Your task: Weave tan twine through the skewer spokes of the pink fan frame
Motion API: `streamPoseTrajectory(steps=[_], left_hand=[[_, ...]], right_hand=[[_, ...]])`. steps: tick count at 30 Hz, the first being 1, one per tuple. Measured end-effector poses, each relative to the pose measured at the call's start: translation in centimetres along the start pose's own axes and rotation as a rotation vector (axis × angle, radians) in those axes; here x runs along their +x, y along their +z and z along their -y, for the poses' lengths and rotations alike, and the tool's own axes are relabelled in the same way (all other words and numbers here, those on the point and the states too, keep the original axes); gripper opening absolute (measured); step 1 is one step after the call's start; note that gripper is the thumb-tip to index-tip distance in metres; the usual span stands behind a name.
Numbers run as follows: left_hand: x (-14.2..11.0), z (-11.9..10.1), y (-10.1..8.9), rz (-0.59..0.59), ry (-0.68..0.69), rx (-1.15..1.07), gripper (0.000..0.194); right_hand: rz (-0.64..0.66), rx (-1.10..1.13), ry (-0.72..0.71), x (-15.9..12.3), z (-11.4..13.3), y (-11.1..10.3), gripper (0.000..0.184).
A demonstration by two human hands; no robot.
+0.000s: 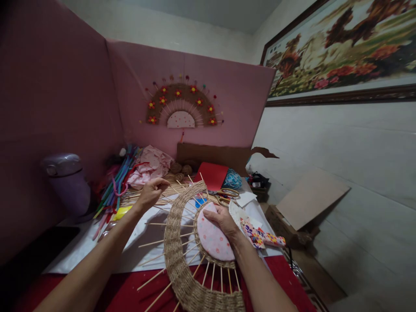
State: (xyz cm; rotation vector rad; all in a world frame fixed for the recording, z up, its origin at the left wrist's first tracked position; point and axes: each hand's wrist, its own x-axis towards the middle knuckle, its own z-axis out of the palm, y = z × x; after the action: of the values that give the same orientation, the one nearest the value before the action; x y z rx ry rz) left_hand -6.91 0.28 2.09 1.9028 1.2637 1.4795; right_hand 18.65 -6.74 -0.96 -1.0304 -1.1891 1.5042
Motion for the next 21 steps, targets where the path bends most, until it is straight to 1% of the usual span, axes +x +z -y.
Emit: streamPoseTrajectory(steps=[3,7,11,14,16,18,21], left_hand=[[0.2,0.1,0.1,-0.009,-0.123,-0.147,0.014],[0.2,-0.2,0.0,0.018,-0.2,-0.217,0.014],[-0.2,-0.4,-0.3,0.132,-0.294,-0.266,0.015],[-0.4,-0.1,-0.7,0.252,-0.41,-0.372,0.024],[-0.5,0.2,-0.8,0.312,-0.483,-0.439,0.03],[-0.6,0.3,-0.9,0.348,-0.515,-0.441,0.031],[-0.8,0.1,-1.0,0.414,-0.527,-0.405,0.029]], right_hand=[[0.006,-0.009,-0.002,-0.1,0.0,0.1,0.033],[0.012,-0.001,-0.023,-0.2,0.0,0.1,0.033],[0.01,-0.005,-0.041,-0.2,0.0,0.0,0.033],[0.019,0.005,-0.049,-0.3,0.2,0.1,0.033],[0.015,0.017,-0.048,-0.4,0.3,0.2,0.033],[0.007,0.022,-0.044,-0.5,0.4,0.2,0.033],[0.004,0.022,-0.043,-0.5,0.3,0.2,0.032]])
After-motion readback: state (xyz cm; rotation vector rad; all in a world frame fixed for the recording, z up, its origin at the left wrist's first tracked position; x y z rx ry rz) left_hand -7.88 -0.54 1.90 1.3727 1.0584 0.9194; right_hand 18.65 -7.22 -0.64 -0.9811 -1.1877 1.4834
